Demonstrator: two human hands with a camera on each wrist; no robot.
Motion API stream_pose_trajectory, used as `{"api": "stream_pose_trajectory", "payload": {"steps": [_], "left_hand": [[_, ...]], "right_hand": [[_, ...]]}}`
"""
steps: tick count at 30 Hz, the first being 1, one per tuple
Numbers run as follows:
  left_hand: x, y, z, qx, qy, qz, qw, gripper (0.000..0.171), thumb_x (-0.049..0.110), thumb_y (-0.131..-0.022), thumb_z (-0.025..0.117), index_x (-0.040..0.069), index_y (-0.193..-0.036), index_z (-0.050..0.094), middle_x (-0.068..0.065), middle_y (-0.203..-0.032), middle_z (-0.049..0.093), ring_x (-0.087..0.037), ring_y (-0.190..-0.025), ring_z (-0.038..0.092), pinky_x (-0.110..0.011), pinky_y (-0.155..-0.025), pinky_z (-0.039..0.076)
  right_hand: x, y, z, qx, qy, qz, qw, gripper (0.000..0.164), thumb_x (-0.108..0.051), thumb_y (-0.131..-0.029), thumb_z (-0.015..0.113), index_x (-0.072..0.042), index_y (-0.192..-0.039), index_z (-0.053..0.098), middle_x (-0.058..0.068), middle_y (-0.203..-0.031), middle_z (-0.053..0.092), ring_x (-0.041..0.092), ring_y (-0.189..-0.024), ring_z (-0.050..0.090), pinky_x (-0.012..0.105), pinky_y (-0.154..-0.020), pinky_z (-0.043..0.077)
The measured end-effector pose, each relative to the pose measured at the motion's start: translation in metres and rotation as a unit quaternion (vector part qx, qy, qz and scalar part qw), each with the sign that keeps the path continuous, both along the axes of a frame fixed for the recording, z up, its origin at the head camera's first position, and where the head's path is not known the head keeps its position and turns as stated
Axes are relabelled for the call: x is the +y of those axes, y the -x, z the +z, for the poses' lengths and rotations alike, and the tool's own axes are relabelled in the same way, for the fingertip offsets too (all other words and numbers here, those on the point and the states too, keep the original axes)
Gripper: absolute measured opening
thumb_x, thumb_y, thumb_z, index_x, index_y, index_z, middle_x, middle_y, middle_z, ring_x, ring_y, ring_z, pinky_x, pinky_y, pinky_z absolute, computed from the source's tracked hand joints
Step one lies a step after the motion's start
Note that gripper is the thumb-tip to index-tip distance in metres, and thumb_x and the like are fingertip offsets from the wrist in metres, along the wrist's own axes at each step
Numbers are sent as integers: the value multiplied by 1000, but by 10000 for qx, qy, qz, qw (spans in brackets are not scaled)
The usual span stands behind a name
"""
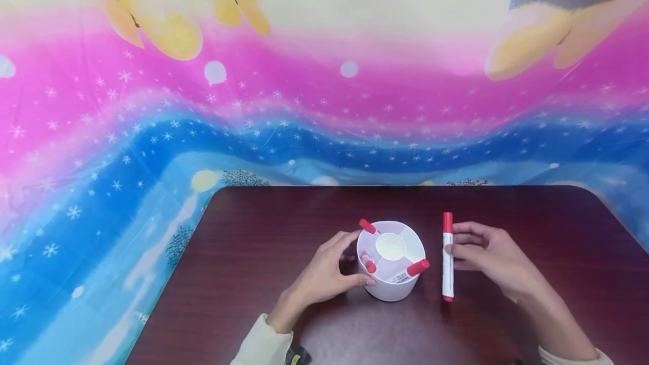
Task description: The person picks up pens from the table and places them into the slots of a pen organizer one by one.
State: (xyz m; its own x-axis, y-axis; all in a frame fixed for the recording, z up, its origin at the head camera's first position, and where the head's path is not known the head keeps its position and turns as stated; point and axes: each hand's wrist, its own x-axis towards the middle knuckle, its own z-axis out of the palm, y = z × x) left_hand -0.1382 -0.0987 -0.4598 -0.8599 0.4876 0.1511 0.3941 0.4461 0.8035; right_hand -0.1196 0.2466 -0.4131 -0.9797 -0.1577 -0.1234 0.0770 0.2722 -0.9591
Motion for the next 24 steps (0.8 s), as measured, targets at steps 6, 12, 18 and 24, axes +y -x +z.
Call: {"api": "stream_pose_trajectory", "payload": {"steps": [6,12,18,24], "left_hand": [[-1,-1,-1,37,29,5,10000,92,40,-81,96,25,-159,51,4,-137,64,-11,-120,66,-24,-102,60],[-1,-2,-1,-26,40,15,10000,92,41,-81,96,26,-159,51,5,-138,64,-10,-120,66,-24,-103,59],[0,-1,0,-70,18,36,10000,93,40,-80,96,26,-160,50,5,-139,63,-11,-120,66,-25,-102,60],[1,0,2,-106,60,33,9999,93,42,-81,96,27,-160,49,5,-138,63,-10,-121,65,-27,-103,61]], "right_hand": [[1,3,13,197,20,-186,9996,63,-11,-103,72,12,-153,42,-6,-113,71,7,-98,75,31,-84,67],[0,10,26,388,362,-444,9976,64,-10,-102,73,9,-154,42,-13,-110,72,4,-99,74,28,-82,67],[-6,13,36,496,383,-487,9968,67,-14,-101,76,5,-156,42,-12,-114,71,5,-100,75,27,-83,67],[-12,17,41,496,620,-551,9953,67,-12,-100,77,4,-155,42,-8,-115,70,7,-100,74,27,-83,67]]}}
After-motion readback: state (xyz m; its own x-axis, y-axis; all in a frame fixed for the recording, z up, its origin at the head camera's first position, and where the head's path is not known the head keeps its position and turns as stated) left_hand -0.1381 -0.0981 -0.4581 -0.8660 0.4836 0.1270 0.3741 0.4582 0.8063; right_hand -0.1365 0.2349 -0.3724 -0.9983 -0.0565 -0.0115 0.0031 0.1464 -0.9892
